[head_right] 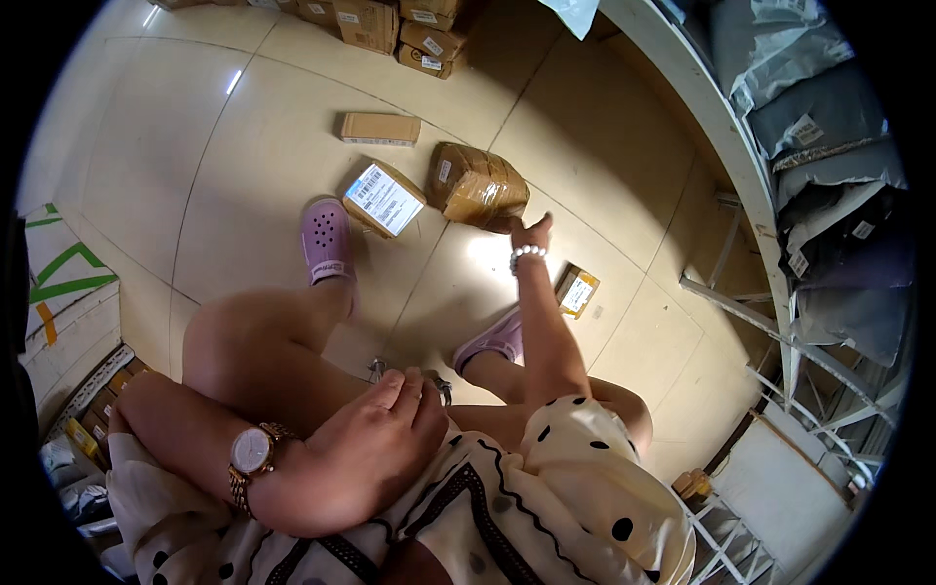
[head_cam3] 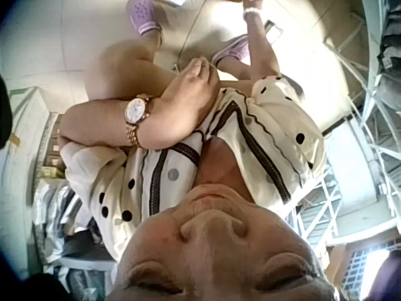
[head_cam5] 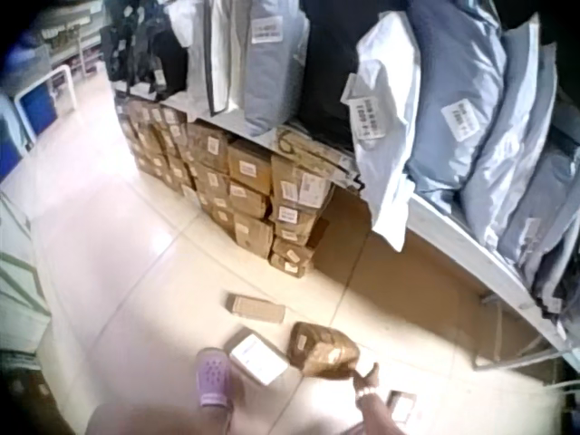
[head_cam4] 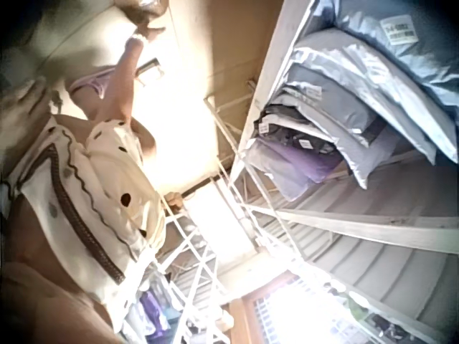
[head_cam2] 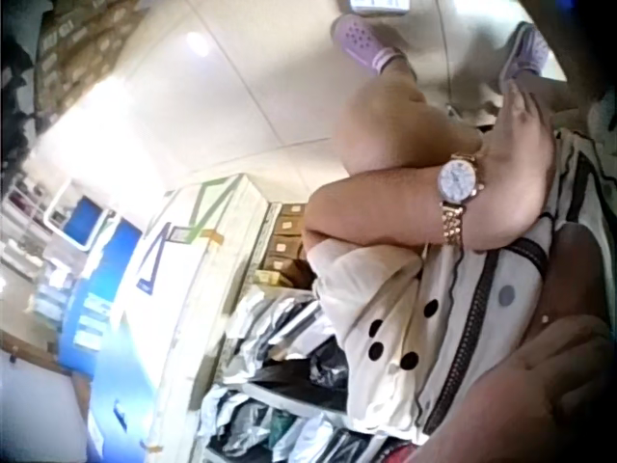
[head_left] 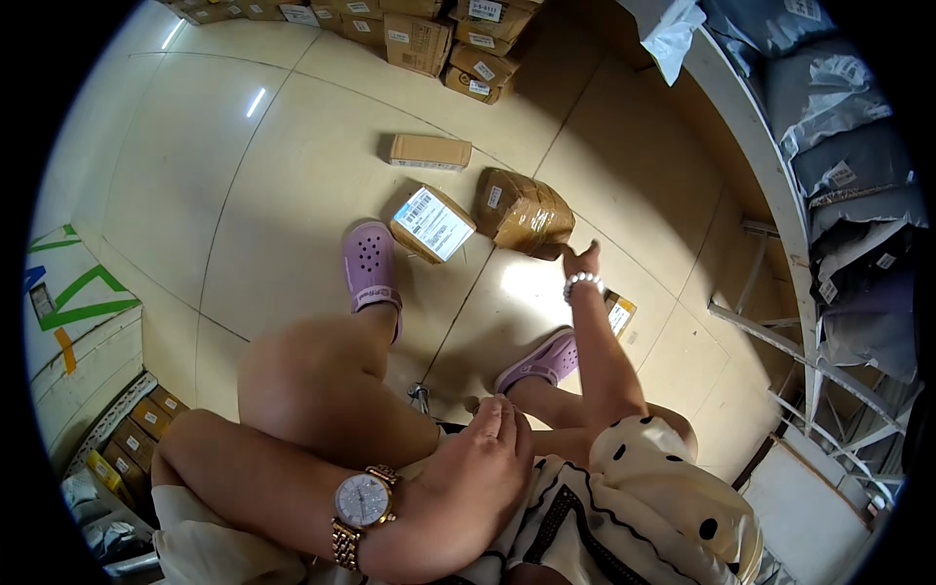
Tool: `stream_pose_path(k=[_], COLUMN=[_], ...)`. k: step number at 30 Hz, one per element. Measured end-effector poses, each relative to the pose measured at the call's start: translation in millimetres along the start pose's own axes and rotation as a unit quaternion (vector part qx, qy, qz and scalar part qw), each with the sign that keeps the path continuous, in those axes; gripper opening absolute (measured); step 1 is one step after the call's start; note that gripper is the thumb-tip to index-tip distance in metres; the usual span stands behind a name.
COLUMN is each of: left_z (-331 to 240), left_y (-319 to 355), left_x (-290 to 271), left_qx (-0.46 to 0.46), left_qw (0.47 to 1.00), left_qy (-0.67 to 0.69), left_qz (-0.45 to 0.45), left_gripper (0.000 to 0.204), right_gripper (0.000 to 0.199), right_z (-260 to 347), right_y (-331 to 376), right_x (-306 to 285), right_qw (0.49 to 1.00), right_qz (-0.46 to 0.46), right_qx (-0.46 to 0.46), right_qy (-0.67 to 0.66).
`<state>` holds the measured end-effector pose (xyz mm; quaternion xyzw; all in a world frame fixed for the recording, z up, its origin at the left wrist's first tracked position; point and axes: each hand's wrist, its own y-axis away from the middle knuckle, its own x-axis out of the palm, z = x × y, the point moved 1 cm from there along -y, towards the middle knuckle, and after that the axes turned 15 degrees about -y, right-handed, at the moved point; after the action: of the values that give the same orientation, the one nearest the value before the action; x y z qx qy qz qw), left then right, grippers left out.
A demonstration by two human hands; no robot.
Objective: The person sits on the floor and organizes small cardboard boxes and plastic mailers. They pick up items from the floor, inspect them, and place them onto a nearby metal shelf or into a larger pile.
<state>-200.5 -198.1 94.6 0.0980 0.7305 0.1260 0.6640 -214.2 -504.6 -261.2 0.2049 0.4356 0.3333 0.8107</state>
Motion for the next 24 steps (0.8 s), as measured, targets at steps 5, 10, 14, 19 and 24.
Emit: stream_pose_path(k=[5,10,14,19,24], left_z=[-6,-4,0,2,-2], left_y=[-5,-9,-8,-7,-5], left_x=[5,3,5,5,10], left_qx=[-0.029,0.009,0.001,-0.025,-0.038], left_qw=[0.999,0.996,0.992,0.996,0.998], left_qy=[0.018,0.060,0.095,0.077,0.048], left_qz=[-0.025,0.063,0.082,0.034,-0.025], left_gripper=[0.044,0.042,0.038,0.030,0.025], right_gripper=[0.115,0.101,0.099,0.098,0.100], right_z=[26,79,86,48,-2], right_y=[57,44,32,18,23], right_x=[76,97,109,99,50], right_qw=[0.747,0.788,0.768,0.800,0.958], right_qz=[0.157,0.073,0.008,-0.048,-0.123], right_qx=[0.422,0.408,0.422,0.361,0.154], right_qy=[-0.489,-0.456,-0.481,-0.477,-0.207])
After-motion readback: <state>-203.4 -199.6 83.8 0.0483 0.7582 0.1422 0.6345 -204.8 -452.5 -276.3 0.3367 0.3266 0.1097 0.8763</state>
